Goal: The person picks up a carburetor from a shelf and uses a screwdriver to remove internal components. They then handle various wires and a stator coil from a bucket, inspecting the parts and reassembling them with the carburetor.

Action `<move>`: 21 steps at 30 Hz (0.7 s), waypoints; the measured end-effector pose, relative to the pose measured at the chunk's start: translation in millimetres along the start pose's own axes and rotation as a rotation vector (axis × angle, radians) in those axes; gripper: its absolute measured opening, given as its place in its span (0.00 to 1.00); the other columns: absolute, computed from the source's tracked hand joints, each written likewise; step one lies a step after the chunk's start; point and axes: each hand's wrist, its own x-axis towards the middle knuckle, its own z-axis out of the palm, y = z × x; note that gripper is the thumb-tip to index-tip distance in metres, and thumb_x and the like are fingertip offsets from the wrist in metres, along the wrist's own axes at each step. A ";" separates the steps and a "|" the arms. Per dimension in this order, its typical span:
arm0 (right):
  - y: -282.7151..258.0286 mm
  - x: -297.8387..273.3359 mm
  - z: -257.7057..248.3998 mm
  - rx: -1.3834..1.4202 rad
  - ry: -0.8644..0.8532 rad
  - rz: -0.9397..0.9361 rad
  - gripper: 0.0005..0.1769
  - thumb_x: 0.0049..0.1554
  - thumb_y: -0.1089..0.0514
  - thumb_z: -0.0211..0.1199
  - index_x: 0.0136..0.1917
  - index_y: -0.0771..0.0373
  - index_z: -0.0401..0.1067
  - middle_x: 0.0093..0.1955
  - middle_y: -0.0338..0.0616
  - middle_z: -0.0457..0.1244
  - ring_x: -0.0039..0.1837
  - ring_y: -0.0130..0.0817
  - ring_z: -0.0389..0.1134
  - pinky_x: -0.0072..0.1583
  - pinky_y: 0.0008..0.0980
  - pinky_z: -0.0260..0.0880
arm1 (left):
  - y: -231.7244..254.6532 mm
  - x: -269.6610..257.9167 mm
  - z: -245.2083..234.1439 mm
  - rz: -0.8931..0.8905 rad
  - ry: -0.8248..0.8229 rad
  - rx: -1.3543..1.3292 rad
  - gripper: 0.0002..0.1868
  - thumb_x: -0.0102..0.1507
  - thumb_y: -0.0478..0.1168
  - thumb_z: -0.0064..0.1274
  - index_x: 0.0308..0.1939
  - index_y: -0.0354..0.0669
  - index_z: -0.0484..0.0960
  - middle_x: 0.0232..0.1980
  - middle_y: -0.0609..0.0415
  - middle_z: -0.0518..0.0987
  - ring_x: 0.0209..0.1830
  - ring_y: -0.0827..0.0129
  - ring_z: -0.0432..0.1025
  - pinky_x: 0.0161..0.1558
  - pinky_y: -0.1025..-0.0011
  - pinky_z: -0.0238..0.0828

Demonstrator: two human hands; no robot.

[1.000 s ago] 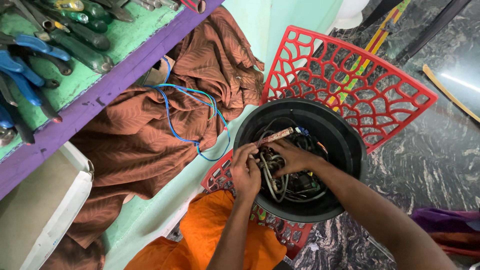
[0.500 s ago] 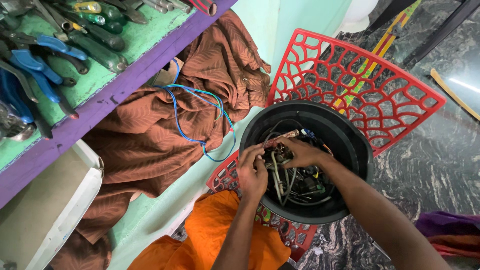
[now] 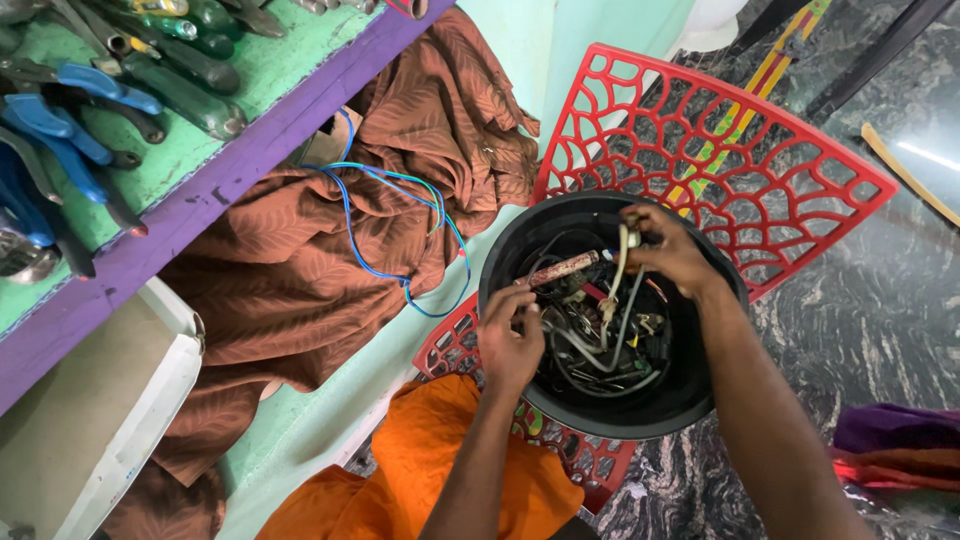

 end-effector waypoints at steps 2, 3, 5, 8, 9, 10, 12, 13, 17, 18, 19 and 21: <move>-0.2 -2.1 -4.7 0.213 0.082 -0.037 0.36 0.53 0.71 0.60 0.73 0.56 0.59 0.64 0.54 0.61 0.57 0.49 0.72 0.54 0.48 0.80 | 6.1 -1.6 -1.9 0.052 -0.033 0.011 0.08 0.60 0.31 0.58 0.43 0.37 0.83 0.53 0.52 0.82 0.48 0.63 0.81 0.42 0.72 0.80; -0.2 -1.2 -4.4 0.214 0.081 -0.036 0.36 0.53 0.71 0.60 0.73 0.56 0.59 0.64 0.54 0.61 0.57 0.49 0.72 0.54 0.48 0.80 | 9.3 -2.1 -3.7 0.106 -0.063 0.023 0.10 0.59 0.34 0.61 0.44 0.37 0.84 0.51 0.53 0.83 0.47 0.63 0.82 0.45 0.72 0.80; 0.7 1.0 -4.5 0.333 0.149 -0.047 0.34 0.55 0.71 0.60 0.72 0.59 0.58 0.65 0.51 0.62 0.58 0.45 0.72 0.53 0.45 0.77 | 15.2 -2.6 -8.7 0.098 -0.121 0.086 0.11 0.59 0.36 0.62 0.45 0.38 0.84 0.52 0.53 0.83 0.48 0.62 0.81 0.47 0.71 0.79; 4.2 3.9 -5.0 0.425 0.176 -0.128 0.31 0.57 0.72 0.55 0.72 0.61 0.57 0.58 0.54 0.62 0.54 0.47 0.73 0.52 0.44 0.77 | 21.6 -1.8 -9.8 0.088 -0.215 0.187 0.15 0.58 0.42 0.63 0.46 0.41 0.85 0.54 0.54 0.83 0.52 0.62 0.80 0.52 0.68 0.77; 5.3 4.1 -5.5 0.425 0.174 -0.128 0.31 0.57 0.72 0.55 0.72 0.61 0.57 0.58 0.54 0.62 0.54 0.47 0.73 0.52 0.44 0.77 | 23.0 -1.8 -9.7 0.086 -0.249 0.227 0.17 0.57 0.45 0.64 0.47 0.42 0.85 0.55 0.55 0.83 0.55 0.62 0.79 0.55 0.67 0.76; 6.5 3.5 -6.6 0.498 0.186 -0.174 0.32 0.57 0.71 0.56 0.73 0.60 0.57 0.56 0.52 0.63 0.54 0.48 0.74 0.51 0.44 0.79 | 24.0 -0.9 -9.4 0.085 -0.247 0.228 0.17 0.57 0.45 0.64 0.47 0.42 0.85 0.55 0.55 0.83 0.55 0.62 0.79 0.55 0.67 0.76; 9.5 4.2 -8.1 0.573 0.198 -0.223 0.32 0.57 0.71 0.56 0.73 0.58 0.57 0.55 0.50 0.65 0.53 0.49 0.74 0.50 0.43 0.81 | 25.1 2.3 -8.1 -0.021 -0.477 0.406 0.21 0.55 0.52 0.65 0.47 0.44 0.86 0.60 0.56 0.81 0.59 0.61 0.75 0.59 0.63 0.70; 11.8 3.7 -10.1 0.645 0.185 -0.293 0.32 0.58 0.70 0.57 0.73 0.60 0.57 0.54 0.50 0.64 0.55 0.50 0.75 0.52 0.44 0.79 | 25.7 2.2 -7.2 -0.021 -0.478 0.407 0.21 0.55 0.52 0.65 0.47 0.44 0.86 0.60 0.56 0.81 0.59 0.61 0.75 0.59 0.63 0.70; 15.7 4.4 -12.8 0.811 0.194 -0.433 0.30 0.59 0.70 0.60 0.72 0.63 0.55 0.58 0.51 0.65 0.57 0.52 0.75 0.55 0.45 0.81 | 30.9 4.1 -3.2 0.005 -0.681 0.606 0.29 0.52 0.55 0.66 0.52 0.46 0.84 0.60 0.55 0.80 0.61 0.61 0.72 0.61 0.62 0.68; 15.4 3.6 -13.1 0.813 0.195 -0.432 0.30 0.59 0.70 0.60 0.72 0.63 0.55 0.58 0.51 0.65 0.57 0.52 0.75 0.55 0.45 0.81 | 32.9 4.3 -2.9 0.003 -0.742 0.669 0.32 0.51 0.55 0.67 0.55 0.45 0.83 0.60 0.54 0.80 0.61 0.60 0.72 0.60 0.61 0.69; 14.6 2.7 -14.0 0.837 0.184 -0.452 0.31 0.59 0.70 0.60 0.72 0.62 0.55 0.59 0.52 0.65 0.58 0.53 0.75 0.55 0.44 0.79 | 34.8 4.7 -2.6 0.004 -0.745 0.669 0.32 0.51 0.55 0.67 0.55 0.45 0.83 0.60 0.54 0.80 0.61 0.60 0.72 0.60 0.61 0.69; 12.5 2.7 -12.8 0.860 0.176 -0.474 0.31 0.59 0.70 0.60 0.73 0.61 0.55 0.60 0.52 0.65 0.58 0.53 0.74 0.54 0.44 0.77 | 38.9 6.2 -1.8 0.036 -0.778 0.703 0.32 0.51 0.55 0.67 0.57 0.48 0.84 0.58 0.52 0.81 0.60 0.59 0.72 0.58 0.60 0.70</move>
